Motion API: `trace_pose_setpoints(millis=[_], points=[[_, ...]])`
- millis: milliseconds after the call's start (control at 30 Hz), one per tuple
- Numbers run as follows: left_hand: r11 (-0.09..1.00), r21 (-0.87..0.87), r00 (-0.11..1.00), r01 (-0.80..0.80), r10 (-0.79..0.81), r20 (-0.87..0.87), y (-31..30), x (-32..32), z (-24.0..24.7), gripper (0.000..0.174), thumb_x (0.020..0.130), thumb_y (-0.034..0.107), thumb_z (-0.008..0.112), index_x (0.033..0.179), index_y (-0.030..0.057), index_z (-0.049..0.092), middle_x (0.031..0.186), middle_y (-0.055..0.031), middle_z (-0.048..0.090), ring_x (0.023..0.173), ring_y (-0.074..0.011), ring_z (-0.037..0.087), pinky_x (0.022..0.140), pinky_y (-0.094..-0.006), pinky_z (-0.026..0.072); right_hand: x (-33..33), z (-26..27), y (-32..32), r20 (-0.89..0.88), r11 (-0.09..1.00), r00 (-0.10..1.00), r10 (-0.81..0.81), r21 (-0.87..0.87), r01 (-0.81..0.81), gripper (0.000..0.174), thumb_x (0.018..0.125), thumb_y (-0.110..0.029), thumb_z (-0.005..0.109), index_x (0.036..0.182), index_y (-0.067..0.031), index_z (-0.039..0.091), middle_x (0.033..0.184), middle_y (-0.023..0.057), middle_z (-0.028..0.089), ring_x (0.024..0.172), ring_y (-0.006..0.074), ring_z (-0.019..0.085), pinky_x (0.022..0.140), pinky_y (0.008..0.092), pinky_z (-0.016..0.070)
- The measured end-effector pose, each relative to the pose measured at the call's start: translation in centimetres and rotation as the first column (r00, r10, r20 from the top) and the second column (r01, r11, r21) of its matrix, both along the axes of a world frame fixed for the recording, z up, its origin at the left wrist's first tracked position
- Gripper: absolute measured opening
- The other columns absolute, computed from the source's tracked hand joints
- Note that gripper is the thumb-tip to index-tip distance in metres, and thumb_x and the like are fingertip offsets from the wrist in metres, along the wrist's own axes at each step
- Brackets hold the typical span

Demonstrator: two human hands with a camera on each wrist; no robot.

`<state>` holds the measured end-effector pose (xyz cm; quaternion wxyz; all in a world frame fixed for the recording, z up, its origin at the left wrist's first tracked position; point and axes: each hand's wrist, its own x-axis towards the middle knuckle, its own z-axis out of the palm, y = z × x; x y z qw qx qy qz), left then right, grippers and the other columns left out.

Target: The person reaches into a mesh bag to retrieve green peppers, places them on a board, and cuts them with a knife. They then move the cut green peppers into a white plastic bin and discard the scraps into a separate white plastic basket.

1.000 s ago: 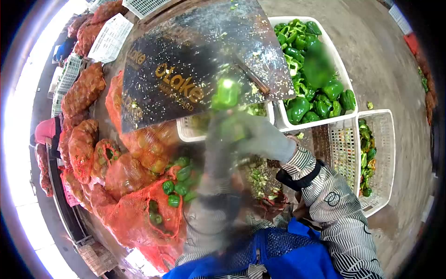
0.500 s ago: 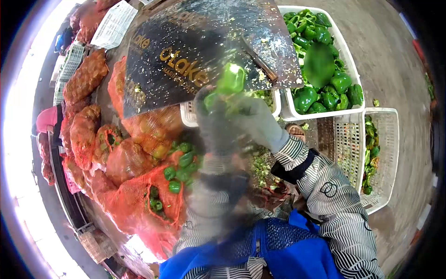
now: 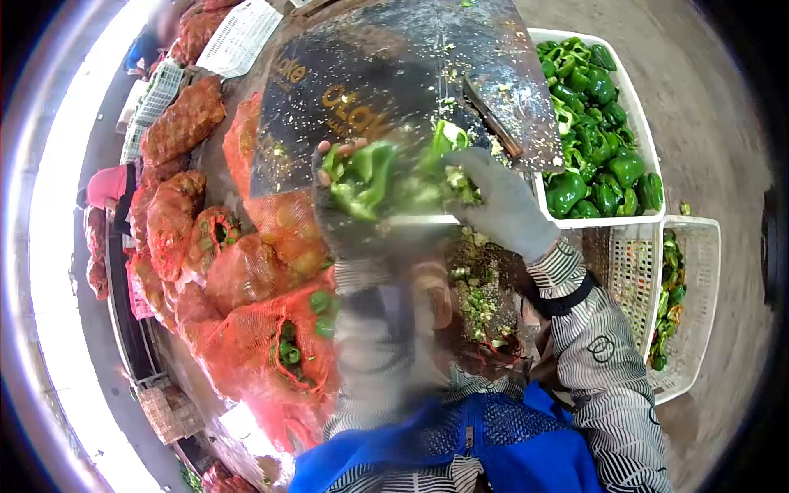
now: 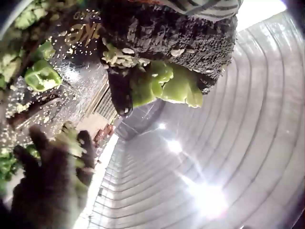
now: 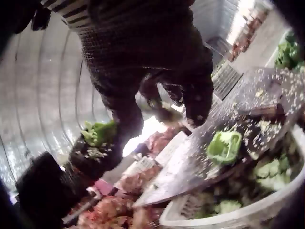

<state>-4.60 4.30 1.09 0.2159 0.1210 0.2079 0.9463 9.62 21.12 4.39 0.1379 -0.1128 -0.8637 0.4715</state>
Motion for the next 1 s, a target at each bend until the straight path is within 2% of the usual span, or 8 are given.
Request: trace_pose_setpoints(millis=[67, 233, 433, 767, 833, 900, 967, 1000], points=[[0.993, 0.063, 0.992, 0.098, -0.093, -0.085, 0.1, 0.1, 0.1, 0.044, 0.098, 0.028, 0.054, 0.137, 0.0096, 0.047, 0.129, -0.0124, 0.057, 0.128, -0.0309, 0.049, 0.104, -0.0538, 0.0466, 0.3, 1.6, -0.1, 0.111, 0.977, 0.993, -0.025, 0.215, 0.001, 0.042, 0.084, -0.015, 0.068, 0.122, -0.0023, 0.06, 0.114, 0.0127, 0.063, 0.106, 0.0214, 0.06, 0.091, 0.035, 0.0494], [0.977, -0.172, 0.984, 0.127, -0.146, -0.098, 2.3, 2.7, 1.9, 0.062, 0.09, 0.037, 0.064, 0.141, 0.0103, 0.042, 0.127, -0.0135, 0.057, 0.124, -0.0323, 0.052, 0.098, -0.049, 0.0509, -0.5, 0.4, -1.6, -0.35, 0.957, 0.935, 0.047, -0.253, -0.143, 0.033, 0.088, -0.015, 0.063, 0.12, -0.0065, 0.063, 0.116, 0.0173, 0.064, 0.102, 0.0324, 0.064, 0.092, 0.0403, 0.0505], [0.823, -0.564, 0.915, -0.076, -0.167, -0.367, 4.9, 4.9, 2.1, 0.054, 0.094, 0.029, 0.057, 0.137, 0.0007, 0.041, 0.121, -0.0223, 0.059, 0.117, -0.0328, 0.057, 0.103, -0.0452, 0.0449, -0.2, 2.5, -1.6, -0.022, 0.831, 0.994, 0.105, -0.547, -0.1, 0.024, 0.082, -0.012, 0.065, 0.103, -0.0014, 0.065, 0.087, 0.0166, 0.068, 0.08, 0.0213, 0.065, 0.075, 0.0355, 0.05], [0.957, -0.29, 0.988, 0.022, -0.065, -0.138, 4.1, 1.8, -4.6, 0.038, 0.099, 0.016, 0.048, 0.134, 0.0021, 0.046, 0.121, -0.0137, 0.059, 0.108, -0.0228, 0.06, 0.096, -0.0406, 0.0526, 1.8, -1.8, -1.6, -0.228, 0.951, 0.968, -0.105, -0.308, 0.03, 0.019, 0.085, -0.014, 0.061, 0.101, -0.0025, 0.062, 0.081, 0.0134, 0.06, 0.076, 0.0266, 0.061, 0.072, 0.04, 0.0492], [0.986, -0.03, 0.964, 0.164, -0.167, -0.205, 4.2, -0.5, -7.1, 0.038, 0.099, 0.016, 0.046, 0.134, -0.0003, 0.046, 0.123, -0.0136, 0.059, 0.108, -0.022, 0.061, 0.098, -0.0407, 0.0524, 4.1, -4.5, -0.5, 0.107, 1.0, 0.994, 0.015, 0.004, -0.015, 0.039, 0.085, -0.014, 0.063, 0.123, -0.0067, 0.06, 0.102, 0.0195, 0.065, 0.091, 0.0325, 0.067, 0.088, 0.0407, 0.0532], [0.864, -0.471, 0.983, -0.178, 0.141, -0.114, 8.1, 3.3, -0.4, 0.033, 0.099, 0.023, 0.052, 0.129, 0.0071, 0.052, 0.115, -0.014, 0.062, 0.111, -0.0248, 0.059, 0.096, -0.0463, 0.0526, 5.7, -7.4, 0.2, 0.233, 0.986, 0.963, 0.137, 0.058, -0.155, 0.048, 0.088, -0.013, 0.059, 0.136, -0.0085, 0.052, 0.11, 0.0203, 0.065, 0.095, 0.0314, 0.067, 0.088, 0.0408, 0.0563], [0.574, -0.123, 0.054, -0.81, -0.136, -0.989, 11.5, 4.4, -0.2, 0.032, 0.098, 0.022, 0.056, 0.126, 0.0064, 0.053, 0.12, -0.0147, 0.058, 0.108, -0.0236, 0.06, 0.09, -0.041, 0.056, 7.5, -7.2, 1.7, 0.282, 0.933, 0.937, 0.206, 0.231, -0.275, 0.033, 0.089, -0.015, 0.058, 0.121, -0.0068, 0.058, 0.1, 0.0158, 0.065, 0.087, 0.0282, 0.066, 0.08, 0.0384, 0.0551], [0.612, -0.425, 0.4, -0.667, -0.187, -0.897, 14.1, 7.5, 1.5, 0.035, 0.098, 0.022, 0.056, 0.129, 0.006, 0.051, 0.123, -0.0158, 0.055, 0.108, -0.0227, 0.059, 0.089, -0.0385, 0.0565, 8.5, -7.3, 2.0, 0.343, 0.835, 0.902, 0.261, 0.388, -0.389, 0.022, 0.089, -0.016, 0.057, 0.106, -0.0051, 0.065, 0.09, 0.0113, 0.066, 0.078, 0.0251, 0.065, 0.073, 0.036, 0.0539]])
